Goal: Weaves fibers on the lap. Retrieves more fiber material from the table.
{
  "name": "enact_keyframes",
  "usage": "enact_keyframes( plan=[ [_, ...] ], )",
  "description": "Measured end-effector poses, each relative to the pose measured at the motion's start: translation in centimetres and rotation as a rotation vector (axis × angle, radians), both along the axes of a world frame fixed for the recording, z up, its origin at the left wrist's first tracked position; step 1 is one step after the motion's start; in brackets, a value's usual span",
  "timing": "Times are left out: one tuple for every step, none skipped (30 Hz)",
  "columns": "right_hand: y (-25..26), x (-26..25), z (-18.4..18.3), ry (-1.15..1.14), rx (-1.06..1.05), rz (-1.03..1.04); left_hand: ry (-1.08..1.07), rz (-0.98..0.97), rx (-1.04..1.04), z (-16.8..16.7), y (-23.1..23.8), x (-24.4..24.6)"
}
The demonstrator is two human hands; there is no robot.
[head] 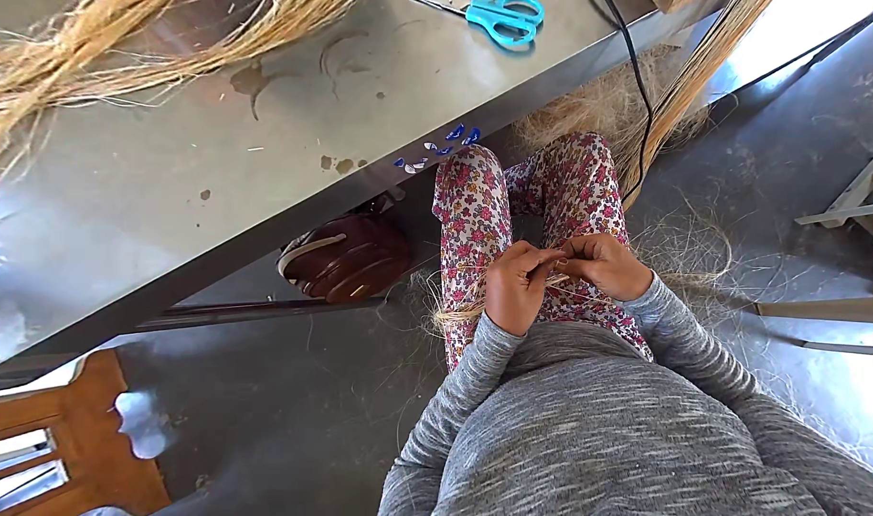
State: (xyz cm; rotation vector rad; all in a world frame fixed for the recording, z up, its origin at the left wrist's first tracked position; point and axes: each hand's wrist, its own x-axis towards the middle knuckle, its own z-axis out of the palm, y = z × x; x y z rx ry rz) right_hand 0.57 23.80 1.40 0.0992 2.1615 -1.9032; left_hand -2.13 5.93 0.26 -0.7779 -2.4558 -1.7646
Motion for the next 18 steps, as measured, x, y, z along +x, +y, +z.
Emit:
enact_keyframes(
  plan=[
    [0.0, 0.0, 0.0, -0.010, -0.012, -0.001, -0.008, -0.006, 0.009, 0.0, 0.0, 0.0],
    [0.0, 0.0, -0.1, -0.014, -0.018, -0.005, -0.021, -0.011, 0.019, -0.1, -0.1, 0.0],
    [0.0, 0.0, 0.0, -0.010, -0.021, -0.013, -0.036, -0.011, 0.030, -0.1, -0.1, 0.0],
    [0.0, 0.0, -0.1, 0.005, -0.016, -0.023, -0.054, -0.005, 0.036, -0.2, -0.1, 0.0],
    [0.0, 0.1, -0.1, 0.030, -0.004, -0.036, -0.080, 0.005, 0.040, -0.2, -0.1, 0.0],
    [-0.1, 0.2, -0.2, 0.067, 0.014, -0.055, -0.118, 0.017, 0.048, -0.1, -0.1, 0.0],
    [-0.2, 0.3, -0.2, 0.118, 0.035, -0.081, -0.167, 0.024, 0.056, -0.1, -0.1, 0.0],
    [-0.3, 0.5, -0.3, 0.175, 0.048, -0.105, -0.223, 0.027, 0.063, 0.0, -0.1, 0.0],
    [-0.5, 0.7, -0.4, 0.228, 0.061, -0.126, -0.273, 0.030, 0.073, 0.2, -0.2, 0.0],
    [-0.8, 0.9, -0.4, 0.286, 0.087, -0.148, -0.313, 0.033, 0.083, 0.2, -0.2, 0.0],
    [-1.1, 1.1, -0.5, 0.345, 0.119, -0.175, -0.345, 0.035, 0.092, 0.3, -0.3, 0.0],
    [-1.3, 1.1, -0.6, 0.395, 0.151, -0.198, -0.368, 0.034, 0.100, 0.3, -0.3, 0.0],
    [-1.4, 1.2, -0.6, 0.430, 0.178, -0.215, -0.384, 0.030, 0.108, 0.2, -0.3, 0.0],
    [-1.5, 1.2, -0.7, 0.453, 0.193, -0.225, -0.394, 0.028, 0.121, 0.2, -0.3, 0.0],
    [-1.5, 1.2, -0.7, 0.462, 0.196, -0.233, -0.408, 0.026, 0.139, 0.2, -0.3, 0.1],
    [-1.6, 1.2, -0.7, 0.459, 0.193, -0.240, -0.425, 0.023, 0.169, 0.2, -0.3, 0.1],
    [-1.6, 1.2, -0.7, 0.446, 0.185, -0.243, -0.446, 0.019, 0.207, 0.2, -0.3, 0.1],
    [-1.5, 1.3, -0.7, 0.425, 0.166, -0.246, -0.462, 0.011, 0.249, 0.1, -0.3, 0.1]
  ],
)
